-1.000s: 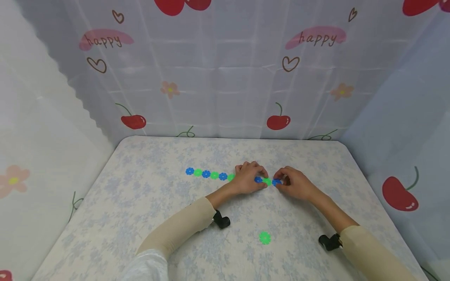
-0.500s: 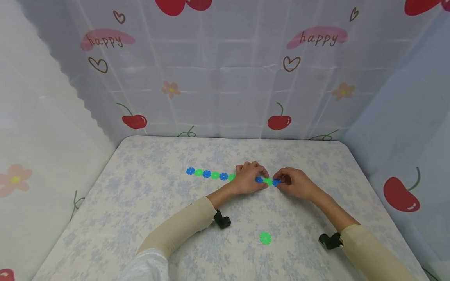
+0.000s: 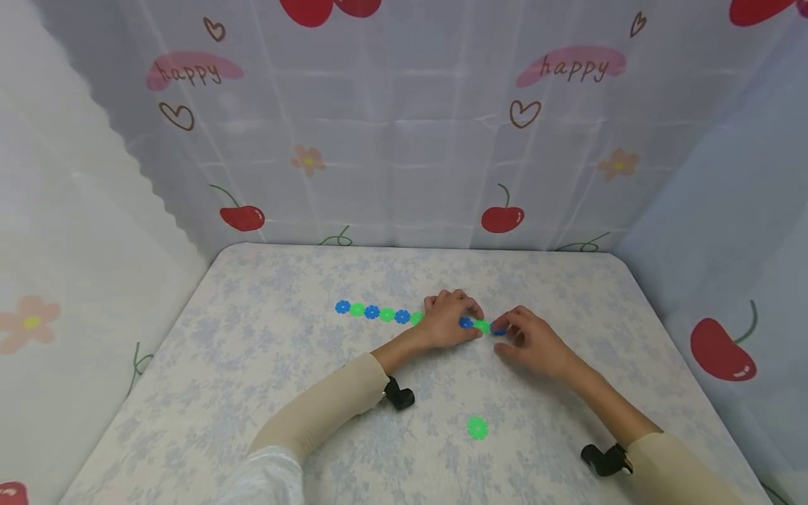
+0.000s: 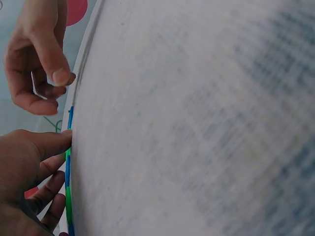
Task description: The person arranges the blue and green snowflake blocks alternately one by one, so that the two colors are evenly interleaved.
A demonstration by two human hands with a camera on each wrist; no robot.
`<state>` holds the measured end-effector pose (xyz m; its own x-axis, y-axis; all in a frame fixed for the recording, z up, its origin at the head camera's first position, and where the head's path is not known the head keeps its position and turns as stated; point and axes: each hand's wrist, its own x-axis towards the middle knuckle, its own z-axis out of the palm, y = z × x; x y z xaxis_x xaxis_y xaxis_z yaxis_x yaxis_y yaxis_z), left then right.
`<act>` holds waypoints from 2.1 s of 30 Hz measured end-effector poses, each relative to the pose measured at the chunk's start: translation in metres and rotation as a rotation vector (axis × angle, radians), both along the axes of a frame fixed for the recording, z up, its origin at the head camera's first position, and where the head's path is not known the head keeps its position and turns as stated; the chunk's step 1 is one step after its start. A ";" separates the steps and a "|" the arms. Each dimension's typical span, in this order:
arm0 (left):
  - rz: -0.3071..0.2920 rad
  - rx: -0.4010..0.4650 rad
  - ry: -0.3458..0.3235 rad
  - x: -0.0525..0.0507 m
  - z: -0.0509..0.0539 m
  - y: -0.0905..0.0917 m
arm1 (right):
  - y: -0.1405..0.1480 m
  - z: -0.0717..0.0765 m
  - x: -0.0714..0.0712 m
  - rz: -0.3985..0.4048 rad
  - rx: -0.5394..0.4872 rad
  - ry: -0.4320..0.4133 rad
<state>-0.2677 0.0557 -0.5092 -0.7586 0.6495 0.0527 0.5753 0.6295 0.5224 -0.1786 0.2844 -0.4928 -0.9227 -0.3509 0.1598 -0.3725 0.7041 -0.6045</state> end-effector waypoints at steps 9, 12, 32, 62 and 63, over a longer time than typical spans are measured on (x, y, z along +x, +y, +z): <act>-0.005 -0.010 0.000 -0.002 0.005 0.000 | -0.019 0.003 0.051 0.207 -0.008 -0.094; -0.012 -0.008 -0.001 -0.001 0.006 0.000 | -0.025 0.004 0.064 0.255 -0.002 -0.158; -0.047 -0.004 0.038 0.004 -0.001 0.024 | -0.048 0.016 0.099 0.361 0.015 -0.274; 0.011 -0.005 0.026 0.007 -0.001 0.031 | 0.003 0.012 0.057 0.194 0.015 -0.111; 0.012 -0.007 0.026 0.008 -0.001 0.031 | 0.005 0.012 0.054 0.183 0.015 -0.106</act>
